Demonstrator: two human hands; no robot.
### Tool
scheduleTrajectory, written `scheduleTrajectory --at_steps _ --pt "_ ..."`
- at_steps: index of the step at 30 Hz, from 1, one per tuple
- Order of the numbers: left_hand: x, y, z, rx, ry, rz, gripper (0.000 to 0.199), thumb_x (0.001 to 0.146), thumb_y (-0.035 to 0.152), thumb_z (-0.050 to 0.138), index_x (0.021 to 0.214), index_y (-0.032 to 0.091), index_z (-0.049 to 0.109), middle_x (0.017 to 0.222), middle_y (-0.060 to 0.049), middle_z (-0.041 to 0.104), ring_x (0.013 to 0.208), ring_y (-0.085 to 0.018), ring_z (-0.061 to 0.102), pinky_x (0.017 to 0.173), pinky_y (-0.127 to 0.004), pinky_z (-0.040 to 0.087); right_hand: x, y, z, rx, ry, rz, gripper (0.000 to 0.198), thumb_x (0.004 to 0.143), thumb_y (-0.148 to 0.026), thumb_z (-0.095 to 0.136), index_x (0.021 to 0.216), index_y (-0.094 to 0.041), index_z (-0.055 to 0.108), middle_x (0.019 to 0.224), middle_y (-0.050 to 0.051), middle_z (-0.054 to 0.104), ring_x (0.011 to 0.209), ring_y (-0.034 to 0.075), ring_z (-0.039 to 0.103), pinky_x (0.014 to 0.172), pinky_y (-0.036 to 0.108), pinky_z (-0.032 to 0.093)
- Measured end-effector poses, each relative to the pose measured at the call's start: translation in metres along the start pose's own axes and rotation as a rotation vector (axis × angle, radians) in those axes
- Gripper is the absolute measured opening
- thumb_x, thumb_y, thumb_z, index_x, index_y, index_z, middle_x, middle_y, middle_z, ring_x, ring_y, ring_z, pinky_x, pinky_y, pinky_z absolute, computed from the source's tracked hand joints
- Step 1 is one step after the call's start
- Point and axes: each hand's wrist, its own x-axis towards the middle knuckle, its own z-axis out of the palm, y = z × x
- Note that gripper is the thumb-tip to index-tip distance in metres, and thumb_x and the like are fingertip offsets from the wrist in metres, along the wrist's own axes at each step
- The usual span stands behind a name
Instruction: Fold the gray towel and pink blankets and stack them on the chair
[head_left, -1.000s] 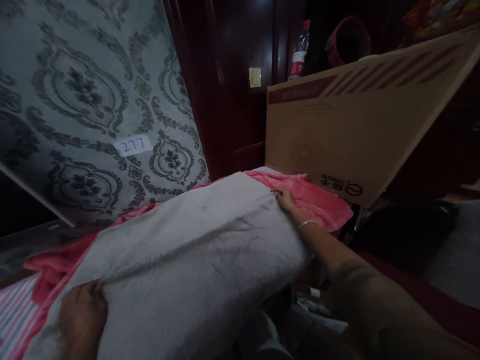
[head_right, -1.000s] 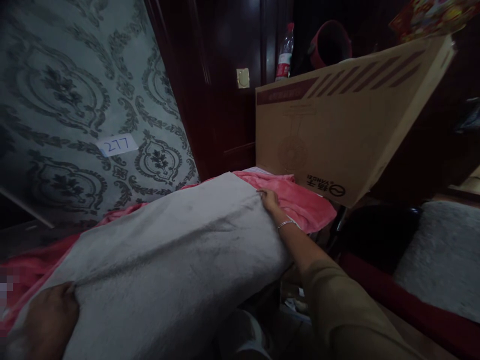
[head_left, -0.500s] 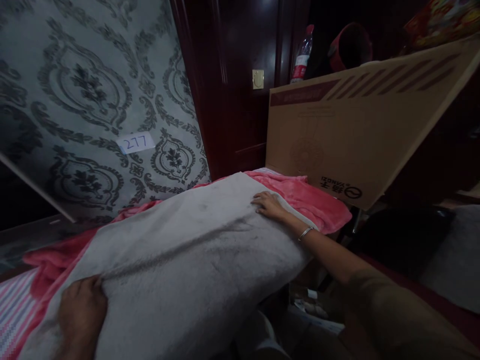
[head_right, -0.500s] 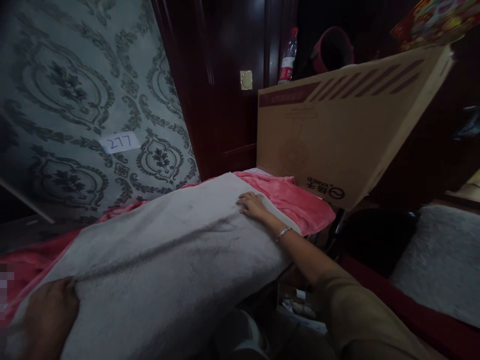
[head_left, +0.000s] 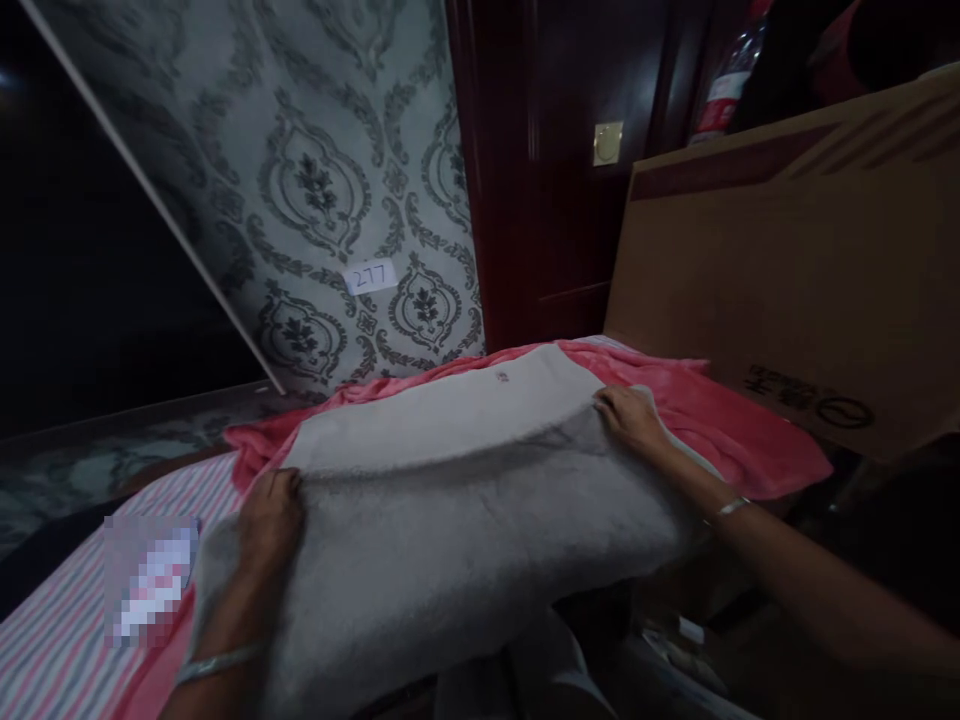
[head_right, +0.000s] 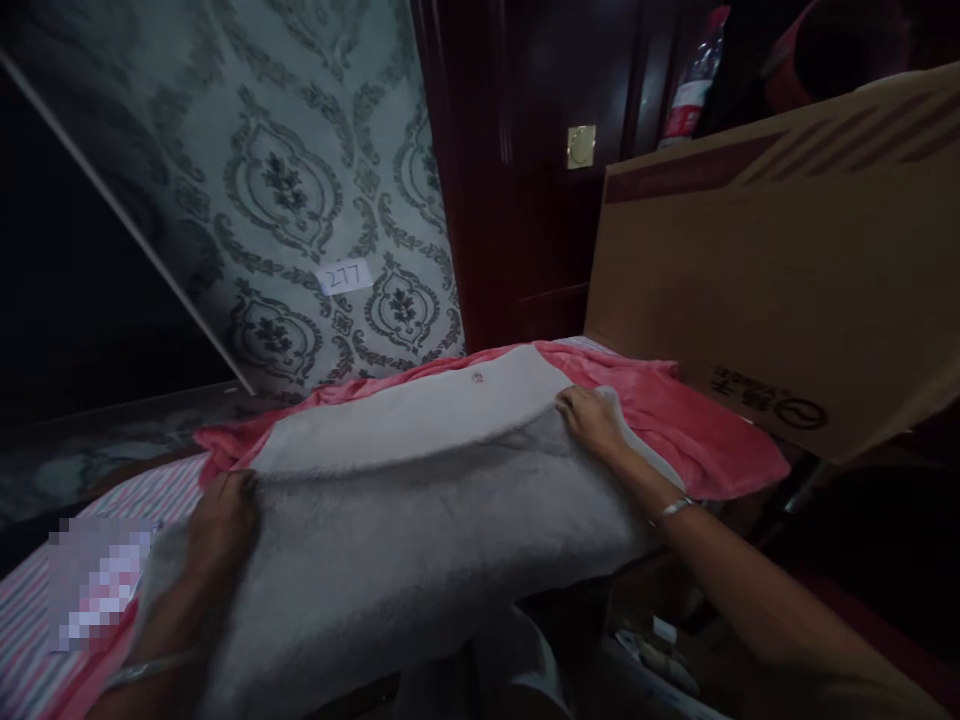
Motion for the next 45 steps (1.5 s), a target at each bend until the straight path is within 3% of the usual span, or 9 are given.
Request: scheduleTrajectory --at_steps 5,14,18,24,29,33,40,45 --pt "-0.015 -0.005 -0.037 0.012 -0.066 0.093 0.026 0.088 0.026 0.038 0.094 0.022 0.062 0.091 -0.009 0.067 0.089 -0.025 0.066 0.079 -0.036 0.053 -0.027 0.004 -0.021 0.013 0.182 -0.033 0.030 0.097 -0.039 0.041 0.095 -0.020 0.064 0.092 0.012 0.070 0.087 0.027 0.066 0.081 0.042 0.052" --pt "-0.034 0.001 -0.069 0.005 -0.304 0.287 0.033 0.092 0.048 0.045 0.097 0.021 0.063 0.095 -0.011 0.071 0.090 -0.026 0.069 0.081 -0.036 0.054 -0.046 0.002 -0.049 0.026 0.029 -0.078 0.030 0.098 -0.040 0.041 0.097 -0.022 0.065 0.092 0.012 0.070 0.086 0.027 0.067 0.081 0.042 0.054" --pt "-0.039 -0.006 -0.069 -0.015 -0.312 0.231 0.030 0.094 0.042 0.039 0.092 0.022 0.061 0.088 -0.009 0.070 0.084 -0.025 0.068 0.077 -0.036 0.054 -0.058 0.001 -0.051 0.004 -0.033 -0.111 0.033 0.099 -0.039 0.041 0.103 -0.020 0.067 0.097 0.014 0.071 0.092 0.028 0.067 0.084 0.041 0.054" --pt "-0.050 -0.007 -0.062 -0.074 -0.283 0.205 0.022 0.093 0.038 0.045 0.093 0.023 0.060 0.092 -0.009 0.069 0.087 -0.025 0.067 0.079 -0.036 0.053 -0.089 0.019 -0.051 -0.078 -0.125 -0.170 0.040 0.097 -0.048 0.040 0.104 -0.023 0.071 0.098 0.011 0.074 0.091 0.028 0.070 0.083 0.043 0.055" --pt "-0.065 -0.005 -0.068 -0.076 -0.375 0.242 0.015 0.091 0.032 0.050 0.091 0.022 0.061 0.092 -0.010 0.066 0.089 -0.026 0.064 0.079 -0.038 0.052 -0.117 0.041 -0.050 -0.068 -0.115 -0.182 0.044 0.094 -0.056 0.042 0.102 -0.025 0.072 0.098 0.012 0.075 0.092 0.029 0.070 0.083 0.045 0.056" --pt "-0.079 -0.014 -0.075 -0.119 -0.369 0.173 0.018 0.091 0.032 0.052 0.100 0.020 0.063 0.098 -0.011 0.066 0.096 -0.027 0.063 0.087 -0.041 0.051 -0.129 0.051 -0.039 0.013 -0.063 -0.177 0.037 0.087 -0.061 0.049 0.099 -0.034 0.072 0.098 0.011 0.075 0.091 0.032 0.070 0.080 0.050 0.056" --pt "-0.080 -0.025 -0.090 -0.268 -0.478 0.030 0.024 0.084 0.038 0.062 0.101 0.020 0.063 0.107 -0.011 0.065 0.105 -0.027 0.060 0.094 -0.042 0.048 -0.130 0.039 -0.036 0.151 -0.009 -0.098 0.034 0.075 -0.072 0.053 0.082 -0.045 0.073 0.088 0.014 0.075 0.083 0.040 0.070 0.075 0.062 0.052" --pt "-0.079 -0.031 -0.094 -0.394 -0.560 -0.012 0.041 0.075 0.051 0.071 0.099 0.020 0.063 0.108 -0.010 0.065 0.103 -0.028 0.059 0.094 -0.042 0.046 -0.132 0.031 -0.040 0.187 0.031 -0.101 0.037 0.075 -0.075 0.050 0.072 -0.046 0.072 0.082 0.012 0.075 0.079 0.040 0.070 0.074 0.063 0.053"
